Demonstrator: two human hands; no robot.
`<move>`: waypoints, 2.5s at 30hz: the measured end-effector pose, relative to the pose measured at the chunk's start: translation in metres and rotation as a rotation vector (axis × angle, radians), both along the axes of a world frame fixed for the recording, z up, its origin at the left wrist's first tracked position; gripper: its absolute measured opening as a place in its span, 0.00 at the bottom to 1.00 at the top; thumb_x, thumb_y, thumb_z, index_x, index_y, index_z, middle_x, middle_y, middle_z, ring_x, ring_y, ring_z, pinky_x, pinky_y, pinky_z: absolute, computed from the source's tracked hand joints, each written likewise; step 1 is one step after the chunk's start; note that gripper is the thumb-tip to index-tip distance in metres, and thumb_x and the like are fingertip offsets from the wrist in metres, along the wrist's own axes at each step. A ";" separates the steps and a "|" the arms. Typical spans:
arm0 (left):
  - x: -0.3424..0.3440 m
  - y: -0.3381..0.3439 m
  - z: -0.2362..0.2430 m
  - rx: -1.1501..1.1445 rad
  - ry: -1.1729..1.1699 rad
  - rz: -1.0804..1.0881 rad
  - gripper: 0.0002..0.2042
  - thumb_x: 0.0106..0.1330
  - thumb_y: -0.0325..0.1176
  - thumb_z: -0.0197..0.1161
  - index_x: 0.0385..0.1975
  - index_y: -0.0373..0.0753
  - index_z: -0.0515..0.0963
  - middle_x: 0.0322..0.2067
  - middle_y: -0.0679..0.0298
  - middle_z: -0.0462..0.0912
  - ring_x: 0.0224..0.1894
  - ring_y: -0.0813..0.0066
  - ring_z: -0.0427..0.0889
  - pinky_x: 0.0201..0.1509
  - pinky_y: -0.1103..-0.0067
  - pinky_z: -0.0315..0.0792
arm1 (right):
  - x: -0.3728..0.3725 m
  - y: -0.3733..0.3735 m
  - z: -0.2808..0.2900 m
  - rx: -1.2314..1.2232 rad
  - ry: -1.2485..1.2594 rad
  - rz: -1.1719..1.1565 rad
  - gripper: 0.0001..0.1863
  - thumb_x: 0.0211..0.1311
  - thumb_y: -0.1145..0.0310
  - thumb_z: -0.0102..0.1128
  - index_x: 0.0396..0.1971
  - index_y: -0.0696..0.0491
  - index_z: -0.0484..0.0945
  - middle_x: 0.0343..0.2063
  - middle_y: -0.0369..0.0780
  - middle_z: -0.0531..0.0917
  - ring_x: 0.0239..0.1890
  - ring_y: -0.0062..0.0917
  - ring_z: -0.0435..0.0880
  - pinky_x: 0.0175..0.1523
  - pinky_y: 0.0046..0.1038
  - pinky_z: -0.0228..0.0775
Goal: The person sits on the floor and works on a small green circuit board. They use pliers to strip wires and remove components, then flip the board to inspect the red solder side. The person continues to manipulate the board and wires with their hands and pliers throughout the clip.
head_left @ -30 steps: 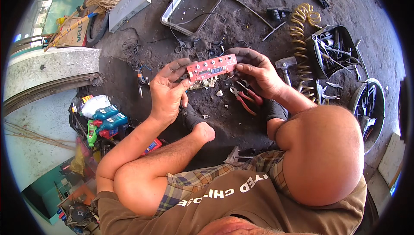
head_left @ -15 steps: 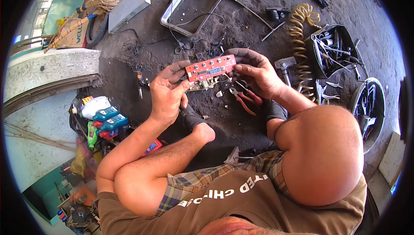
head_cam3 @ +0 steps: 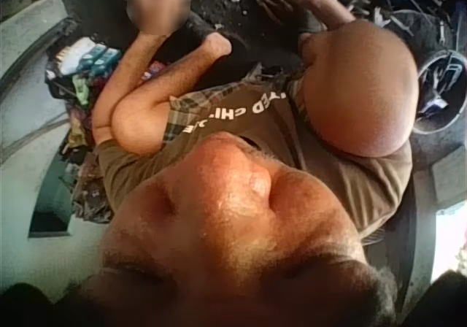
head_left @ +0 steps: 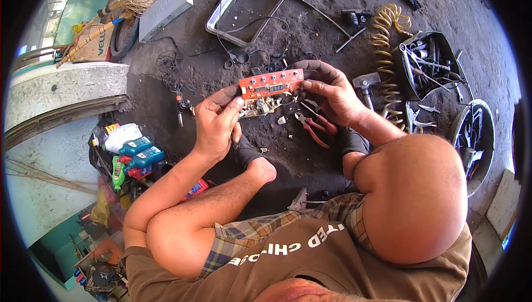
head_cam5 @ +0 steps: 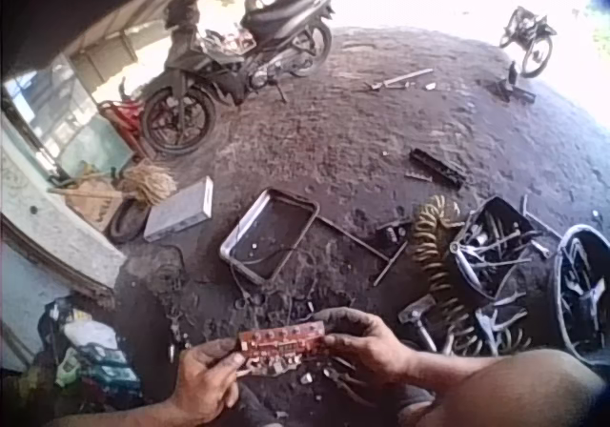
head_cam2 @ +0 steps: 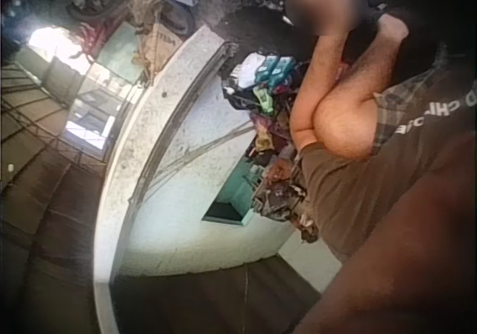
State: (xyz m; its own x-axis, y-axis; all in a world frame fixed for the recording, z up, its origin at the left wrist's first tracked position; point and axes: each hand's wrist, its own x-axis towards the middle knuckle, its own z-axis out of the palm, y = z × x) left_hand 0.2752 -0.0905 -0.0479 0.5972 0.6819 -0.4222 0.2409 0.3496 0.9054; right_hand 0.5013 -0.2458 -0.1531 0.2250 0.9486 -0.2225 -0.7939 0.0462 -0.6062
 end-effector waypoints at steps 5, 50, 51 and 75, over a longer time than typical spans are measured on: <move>0.000 0.001 0.003 -0.060 0.005 0.005 0.13 0.80 0.29 0.60 0.55 0.27 0.83 0.26 0.69 0.79 0.12 0.91 0.58 0.12 0.85 0.62 | 0.000 0.000 -0.001 -0.059 -0.045 -0.003 0.18 0.75 0.70 0.68 0.60 0.58 0.80 0.50 0.39 0.88 0.51 0.24 0.88 0.56 0.31 0.82; 0.000 0.004 -0.004 -0.024 0.067 -0.060 0.15 0.81 0.30 0.57 0.60 0.28 0.80 0.55 0.44 0.88 0.12 0.94 0.59 0.15 0.88 0.67 | 0.023 -0.005 -0.065 -0.519 -0.136 0.041 0.08 0.72 0.73 0.68 0.46 0.58 0.82 0.37 0.44 0.89 0.35 0.31 0.92 0.37 0.31 0.88; 0.001 0.004 -0.004 -0.025 0.065 -0.069 0.15 0.81 0.30 0.57 0.59 0.28 0.80 0.55 0.43 0.88 0.12 0.94 0.59 0.15 0.87 0.68 | 0.032 -0.009 -0.070 -0.589 -0.110 0.049 0.07 0.72 0.73 0.68 0.45 0.58 0.82 0.38 0.45 0.89 0.35 0.33 0.92 0.38 0.34 0.89; 0.029 -0.002 0.024 -0.012 -0.070 -0.370 0.15 0.79 0.29 0.57 0.55 0.24 0.81 0.38 0.46 0.90 0.11 0.93 0.63 0.13 0.88 0.68 | -0.033 0.025 -0.036 0.278 -1.311 0.509 0.50 0.54 0.58 0.84 0.75 0.50 0.65 0.64 0.53 0.74 0.64 0.53 0.79 0.68 0.48 0.75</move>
